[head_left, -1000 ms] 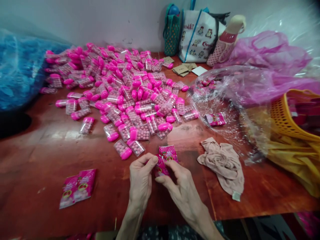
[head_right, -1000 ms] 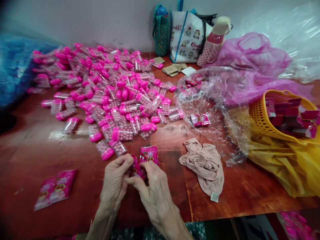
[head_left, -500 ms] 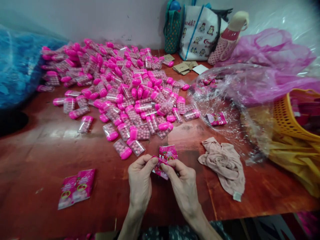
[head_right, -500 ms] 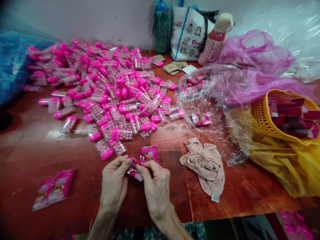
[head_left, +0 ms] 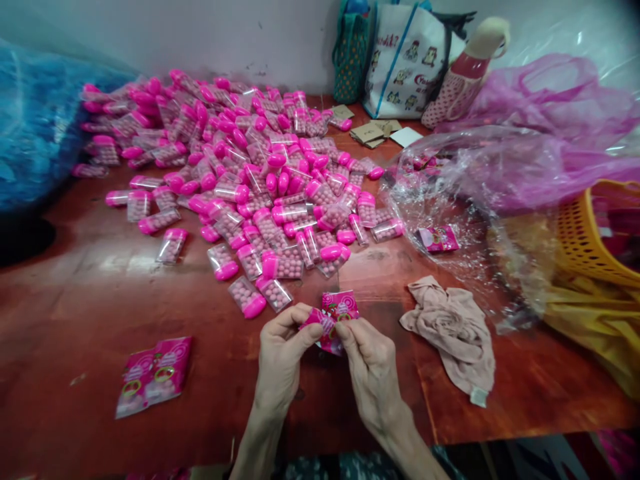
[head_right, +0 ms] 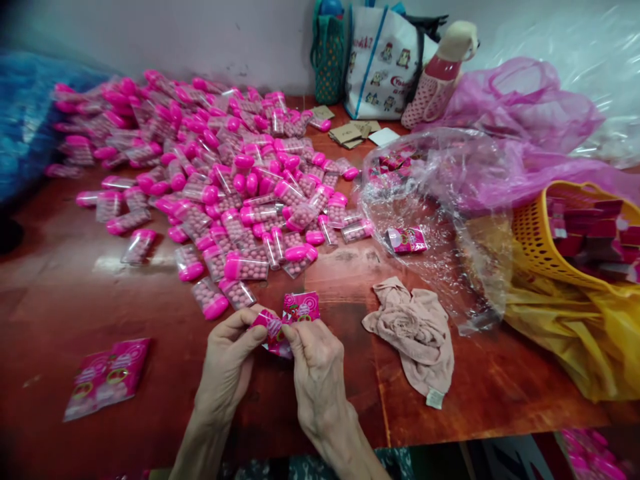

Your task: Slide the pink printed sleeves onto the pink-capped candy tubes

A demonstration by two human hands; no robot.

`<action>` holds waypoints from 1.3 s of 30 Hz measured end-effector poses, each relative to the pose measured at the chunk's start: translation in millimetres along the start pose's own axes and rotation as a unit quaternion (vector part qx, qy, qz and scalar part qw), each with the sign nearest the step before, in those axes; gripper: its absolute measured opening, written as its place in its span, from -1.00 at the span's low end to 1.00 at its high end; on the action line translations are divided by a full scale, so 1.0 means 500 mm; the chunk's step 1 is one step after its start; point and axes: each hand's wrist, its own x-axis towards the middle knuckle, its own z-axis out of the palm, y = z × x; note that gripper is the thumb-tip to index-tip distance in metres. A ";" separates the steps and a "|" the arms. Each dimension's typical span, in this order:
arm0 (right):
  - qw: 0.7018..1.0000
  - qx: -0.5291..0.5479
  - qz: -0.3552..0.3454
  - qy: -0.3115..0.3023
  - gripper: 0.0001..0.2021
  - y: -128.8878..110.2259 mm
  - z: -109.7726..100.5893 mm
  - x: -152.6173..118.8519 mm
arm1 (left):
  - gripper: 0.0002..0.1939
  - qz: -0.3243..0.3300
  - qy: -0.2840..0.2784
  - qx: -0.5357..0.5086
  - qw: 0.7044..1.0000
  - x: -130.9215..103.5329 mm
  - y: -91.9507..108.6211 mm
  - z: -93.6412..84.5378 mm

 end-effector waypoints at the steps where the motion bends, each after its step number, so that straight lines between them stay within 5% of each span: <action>1: 1.000 -0.003 0.003 -0.007 -0.72 0.000 -0.001 -0.001 | -0.88 -0.008 -0.006 -0.019 1.000 0.002 0.002 -0.001; 7: 0.987 -0.042 -0.024 -0.151 -0.62 0.001 -0.028 0.023 | -0.86 0.010 0.068 -0.053 0.996 0.021 0.008 -0.022; 11: 0.991 -0.126 -0.013 -0.032 -0.63 -0.015 -0.044 0.107 | -0.81 0.010 0.148 -0.088 0.985 0.033 0.019 -0.041; 13: 0.981 -0.178 -0.070 0.032 -0.75 -0.020 -0.036 0.151 | -0.77 0.003 0.167 -0.099 0.981 0.035 0.027 -0.045; 21: 0.955 -0.244 -0.147 -0.087 -0.84 0.007 -0.007 0.189 | -0.74 -0.033 0.194 -0.175 0.965 0.054 0.056 -0.063; 28: 0.921 -0.252 -0.205 -0.215 -0.57 0.015 -0.018 0.233 | -0.92 -0.080 0.237 -0.268 0.930 0.079 0.083 -0.058; 32: 0.906 -0.230 -0.228 -0.272 -0.48 0.013 -0.024 0.255 | -0.81 -0.086 0.256 -0.282 0.921 0.086 0.100 -0.049; 39: 0.919 -0.185 -0.239 -0.251 -0.36 0.025 -0.022 0.276 | -0.71 -0.084 0.235 -0.298 0.922 0.084 0.126 -0.044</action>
